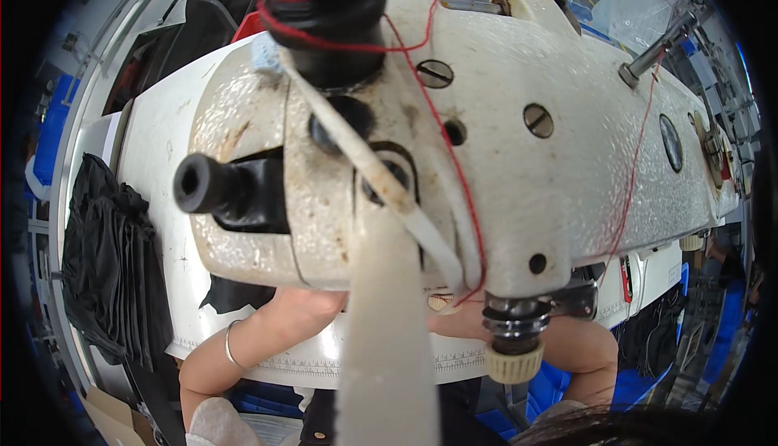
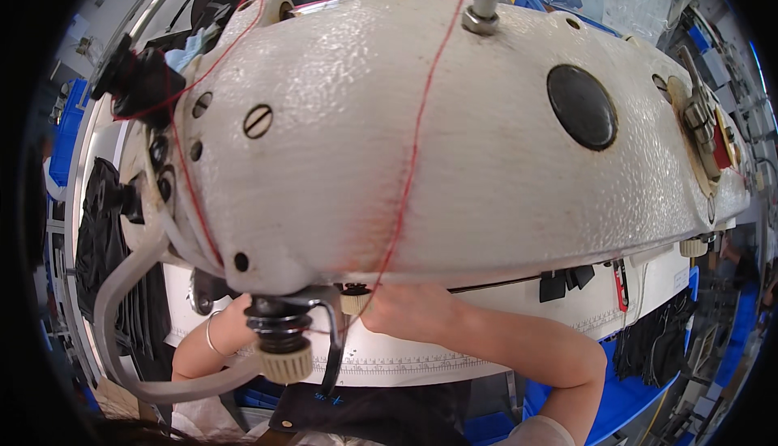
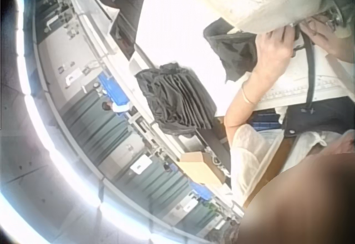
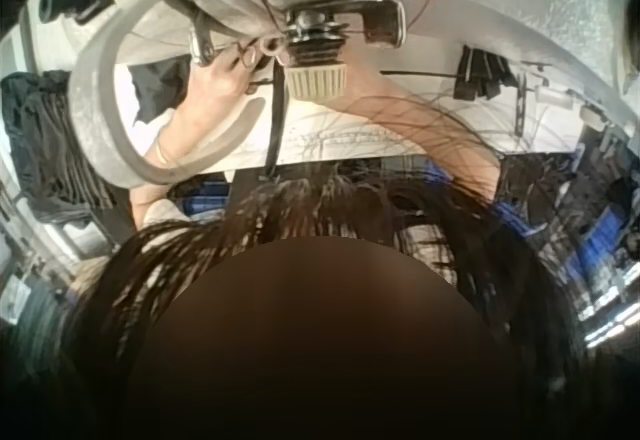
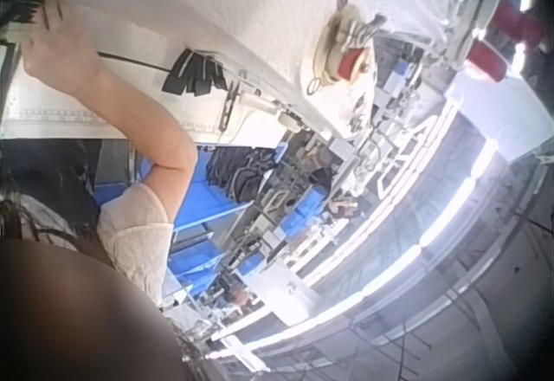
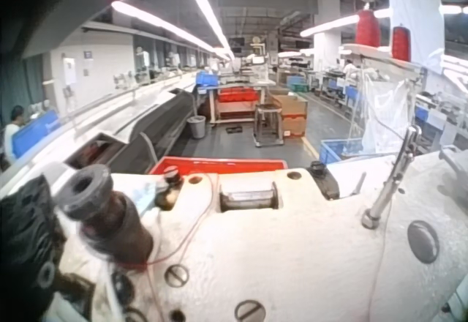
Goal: Sewing zippers onto black fabric components using an industrial sewing machine.
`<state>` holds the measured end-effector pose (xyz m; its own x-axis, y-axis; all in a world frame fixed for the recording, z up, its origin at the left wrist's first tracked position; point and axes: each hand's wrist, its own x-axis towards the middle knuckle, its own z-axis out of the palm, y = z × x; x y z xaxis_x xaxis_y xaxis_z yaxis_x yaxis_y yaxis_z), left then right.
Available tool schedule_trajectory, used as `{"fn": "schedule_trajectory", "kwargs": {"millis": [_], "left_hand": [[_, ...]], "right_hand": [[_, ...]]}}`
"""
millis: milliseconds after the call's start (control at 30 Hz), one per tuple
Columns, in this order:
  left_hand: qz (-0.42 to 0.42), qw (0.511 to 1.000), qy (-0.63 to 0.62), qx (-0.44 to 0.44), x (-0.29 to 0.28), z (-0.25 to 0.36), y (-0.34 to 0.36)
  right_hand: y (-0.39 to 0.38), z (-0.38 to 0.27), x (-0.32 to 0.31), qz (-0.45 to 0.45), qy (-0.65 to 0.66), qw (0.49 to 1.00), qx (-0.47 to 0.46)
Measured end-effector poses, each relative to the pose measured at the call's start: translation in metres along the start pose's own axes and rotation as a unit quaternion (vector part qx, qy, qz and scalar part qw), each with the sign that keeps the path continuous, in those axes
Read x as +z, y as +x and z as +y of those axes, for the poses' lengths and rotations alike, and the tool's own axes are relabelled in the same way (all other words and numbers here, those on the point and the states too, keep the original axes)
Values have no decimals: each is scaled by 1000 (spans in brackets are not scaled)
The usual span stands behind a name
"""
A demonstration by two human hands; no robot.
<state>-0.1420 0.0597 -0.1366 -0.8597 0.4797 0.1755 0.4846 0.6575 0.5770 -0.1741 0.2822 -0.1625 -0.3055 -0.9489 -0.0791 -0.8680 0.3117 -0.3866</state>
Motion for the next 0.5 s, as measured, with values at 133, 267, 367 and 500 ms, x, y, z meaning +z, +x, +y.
{"fn": "schedule_trajectory", "kwargs": {"millis": [133, 267, 367, 500], "left_hand": [[31, 986, 155, 50, -4, 13, 1], [68, 973, 202, 92, -5, 15, 4], [78, 959, 252, 108, -5, 15, 3], [93, 956, 247, 128, -6, 19, 8]], "right_hand": [[6, -1, -14, 211, 72, 975, 0], [7, -5, -17, 254, -38, 966, 3], [4, -6, -37, 231, -183, 955, -32], [-5, -12, -49, 160, -344, 924, -54]]}}
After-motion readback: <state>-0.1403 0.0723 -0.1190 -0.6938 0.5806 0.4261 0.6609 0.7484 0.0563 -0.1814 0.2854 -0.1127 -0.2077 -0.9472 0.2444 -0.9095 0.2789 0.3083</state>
